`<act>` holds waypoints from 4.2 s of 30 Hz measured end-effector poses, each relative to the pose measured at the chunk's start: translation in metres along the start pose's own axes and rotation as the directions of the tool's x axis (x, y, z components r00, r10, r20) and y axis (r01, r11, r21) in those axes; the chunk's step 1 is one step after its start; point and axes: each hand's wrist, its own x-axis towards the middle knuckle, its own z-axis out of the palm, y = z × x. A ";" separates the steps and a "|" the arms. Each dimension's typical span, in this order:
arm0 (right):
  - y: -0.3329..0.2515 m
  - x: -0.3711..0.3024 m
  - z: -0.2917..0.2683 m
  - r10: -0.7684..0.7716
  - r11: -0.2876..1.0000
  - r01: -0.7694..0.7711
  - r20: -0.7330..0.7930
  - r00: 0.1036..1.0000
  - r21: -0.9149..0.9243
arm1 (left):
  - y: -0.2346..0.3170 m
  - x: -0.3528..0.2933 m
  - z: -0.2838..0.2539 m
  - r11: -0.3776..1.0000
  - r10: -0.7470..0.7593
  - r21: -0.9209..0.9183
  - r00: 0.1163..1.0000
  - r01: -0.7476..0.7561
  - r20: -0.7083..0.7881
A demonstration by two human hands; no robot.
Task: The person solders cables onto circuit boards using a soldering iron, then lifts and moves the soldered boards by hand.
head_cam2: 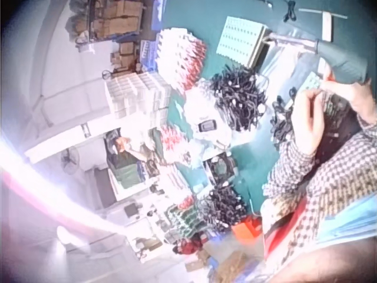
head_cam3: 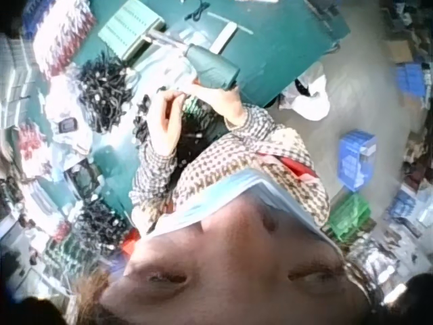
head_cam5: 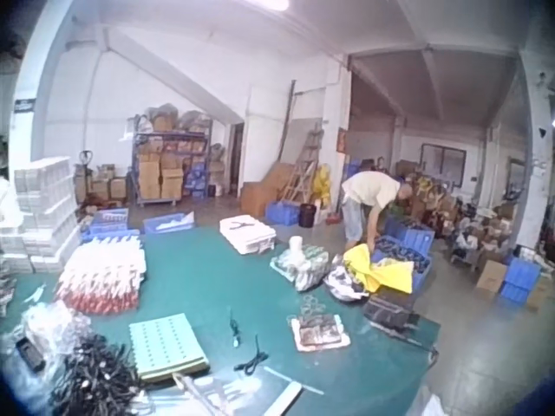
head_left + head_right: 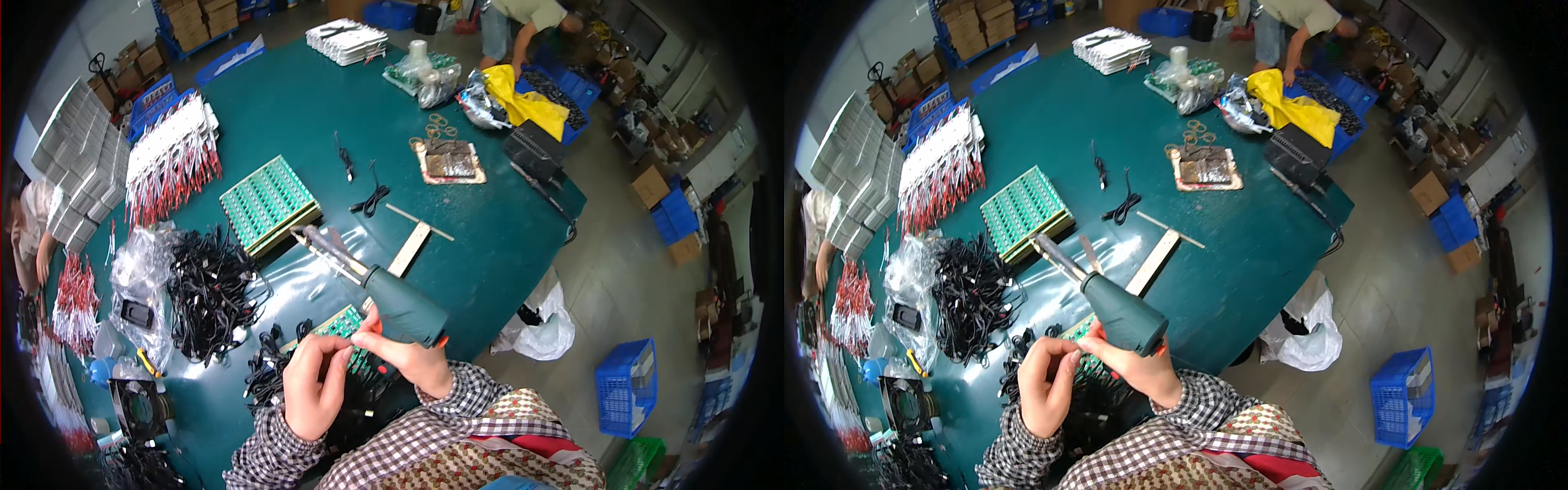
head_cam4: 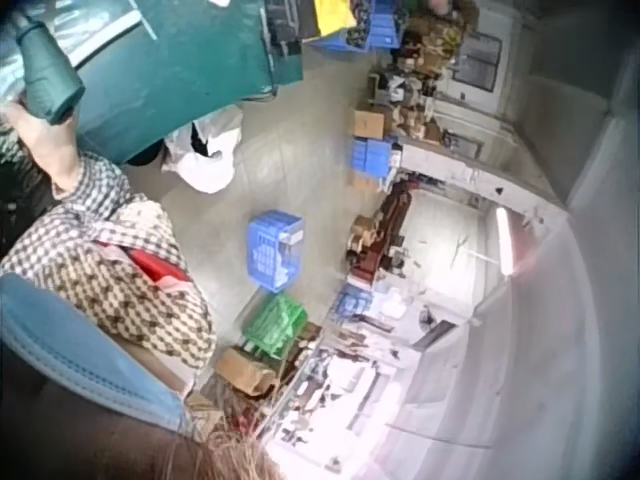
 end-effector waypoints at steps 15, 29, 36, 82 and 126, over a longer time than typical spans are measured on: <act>-0.016 0.018 0.003 0.141 0.987 -0.138 -0.033 0.989 0.087 | -0.016 0.014 -0.001 0.878 -0.204 -0.414 0.970 0.241 0.131; -0.008 0.023 0.006 0.182 0.981 -0.176 0.078 0.980 -0.079 | -0.010 0.017 -0.005 0.916 0.293 0.300 0.955 -0.266 -0.048; -0.011 0.025 0.006 0.136 0.991 -0.136 0.017 0.991 -0.013 | -0.021 0.015 0.000 0.999 0.010 0.032 1.000 -0.010 -0.026; 0.038 0.030 0.016 0.149 0.983 -0.149 -0.008 0.989 -0.107 | -0.054 0.018 0.002 0.814 -0.352 -0.480 0.935 0.328 0.043; 0.042 0.028 0.006 0.229 0.968 -0.231 0.030 0.973 0.103 | -0.050 0.022 0.010 0.788 -0.363 -0.529 0.932 0.314 0.012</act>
